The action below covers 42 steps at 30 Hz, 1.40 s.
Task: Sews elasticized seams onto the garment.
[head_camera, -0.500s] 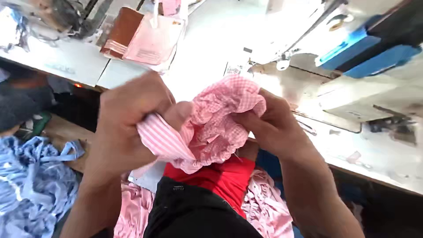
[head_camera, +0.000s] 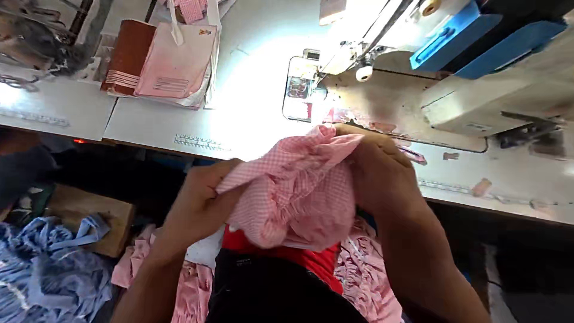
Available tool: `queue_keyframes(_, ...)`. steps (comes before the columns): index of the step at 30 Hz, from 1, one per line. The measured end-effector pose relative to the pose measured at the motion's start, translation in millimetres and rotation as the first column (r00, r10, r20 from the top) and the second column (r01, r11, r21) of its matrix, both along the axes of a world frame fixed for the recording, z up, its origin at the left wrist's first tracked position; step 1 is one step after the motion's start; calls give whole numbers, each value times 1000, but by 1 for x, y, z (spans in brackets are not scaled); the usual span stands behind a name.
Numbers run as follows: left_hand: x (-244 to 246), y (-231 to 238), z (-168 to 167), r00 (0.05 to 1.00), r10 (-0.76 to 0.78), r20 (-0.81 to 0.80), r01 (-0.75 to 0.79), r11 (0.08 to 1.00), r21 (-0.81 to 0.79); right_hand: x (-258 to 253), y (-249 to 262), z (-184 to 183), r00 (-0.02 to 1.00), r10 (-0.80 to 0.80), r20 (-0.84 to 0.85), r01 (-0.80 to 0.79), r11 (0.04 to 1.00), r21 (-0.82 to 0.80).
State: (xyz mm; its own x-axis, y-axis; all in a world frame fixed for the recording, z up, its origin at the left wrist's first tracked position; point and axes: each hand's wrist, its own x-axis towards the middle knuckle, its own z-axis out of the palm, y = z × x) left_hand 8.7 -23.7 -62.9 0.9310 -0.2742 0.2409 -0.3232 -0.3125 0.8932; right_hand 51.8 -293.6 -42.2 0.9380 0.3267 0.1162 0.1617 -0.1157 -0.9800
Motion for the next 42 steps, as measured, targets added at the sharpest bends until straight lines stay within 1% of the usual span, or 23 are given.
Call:
queue_keyframes(2, -5, 5, 20, 998, 49, -40, -51, 997, -54, -10, -11, -11, 964, -180, 195, 232, 927, -294)
queue_keyframes(4, 1, -1, 33, 993, 106, -51, -109, 992, -63, -27, -2, -26, 877, -209, 433, 351, 894, -279)
queue_keyframes(7, 10, -25, 29, 999, 29, -36, -34, 991, -127, -56, 31, -57, 842, -51, 537, 229, 935, -271)
queue_keyframes(10, 17, -35, 29, 999, -18, 36, 20, 998, -54, -43, 35, -74, 849, -109, 518, 232, 956, -180)
queue_keyframes(13, 19, -17, 43, 994, -27, 104, 20, 998, 66, -39, 11, -48, 879, 1, 477, 86, 984, -159)
queue_keyframes(16, 19, 18, 67, 992, -101, 82, 91, 990, 112, -52, -17, -15, 870, 27, 492, 67, 983, -172)
queue_keyframes(17, 22, 27, 75, 992, -82, 95, 68, 987, 145, -52, -26, -3, 868, 23, 496, 55, 988, -144)
queue_keyframes(18, 27, 33, 79, 989, -3, 145, -27, 978, 207, -52, -33, 8, 869, 16, 495, 55, 990, -130)
queue_keyframes(20, 44, 26, 75, 912, 236, 335, -356, 861, 363, -45, -40, 18, 869, -18, 494, 112, 980, -162)
queue_keyframes(21, 49, 16, 67, 901, 250, 356, -391, 823, 413, -42, -39, 15, 883, -57, 467, 151, 974, -167)
queue_keyframes(22, 46, 2, 52, 933, 184, 309, -308, 855, 418, -39, -35, 10, 902, -98, 420, 174, 974, -145)
queue_keyframes(24, 39, -36, 12, 969, -42, 242, -44, 940, 337, -30, -24, 4, 932, -147, 332, 177, 982, -61)
queue_keyframes(26, 30, -62, -29, 957, -223, 187, 157, 937, 312, -33, -19, 2, 949, -188, 253, 204, 978, -36)
queue_keyframes(28, 30, -58, -50, 975, -207, 83, 193, 969, 157, -35, -28, 6, 945, -258, 202, 276, 959, -69)
queue_keyframes(30, 39, -44, -49, 997, -72, -36, 73, 997, 27, -28, -41, 11, 929, -319, 186, 344, 931, -120)
queue_keyframes(32, 48, -32, -30, 997, 0, -78, -4, 999, -51, -19, -48, 11, 913, -320, 254, 387, 877, -285)
queue_keyframes(35, 57, -7, 14, 998, -63, 9, 63, 996, -56, -10, -49, 3, 830, -233, 506, 512, 678, -527)
queue_keyframes(36, 55, 6, 30, 992, -126, 18, 126, 992, -6, -12, -50, 0, 818, -162, 552, 498, 679, -539)
queue_keyframes(38, 43, 37, 53, 951, -307, 46, 296, 941, 163, -28, -50, -5, 795, -32, 605, 391, 790, -472)
queue_keyframes(39, 36, 54, 59, 899, -434, 63, 413, 886, 209, -40, -50, -5, 819, 47, 572, 242, 876, -417)
queue_keyframes(40, 31, 71, 61, 835, -546, 69, 526, 829, 192, -51, -51, -3, 862, 172, 476, -11, 946, -323)
queue_keyframes(41, 31, 76, 67, 795, -602, 75, 585, 794, 166, -57, -51, -1, 879, 313, 360, -264, 947, -181)
queue_keyframes(42, 44, 76, 73, 762, -642, 85, 621, 762, 184, -56, -50, -1, 885, 404, 232, -413, 911, -10)
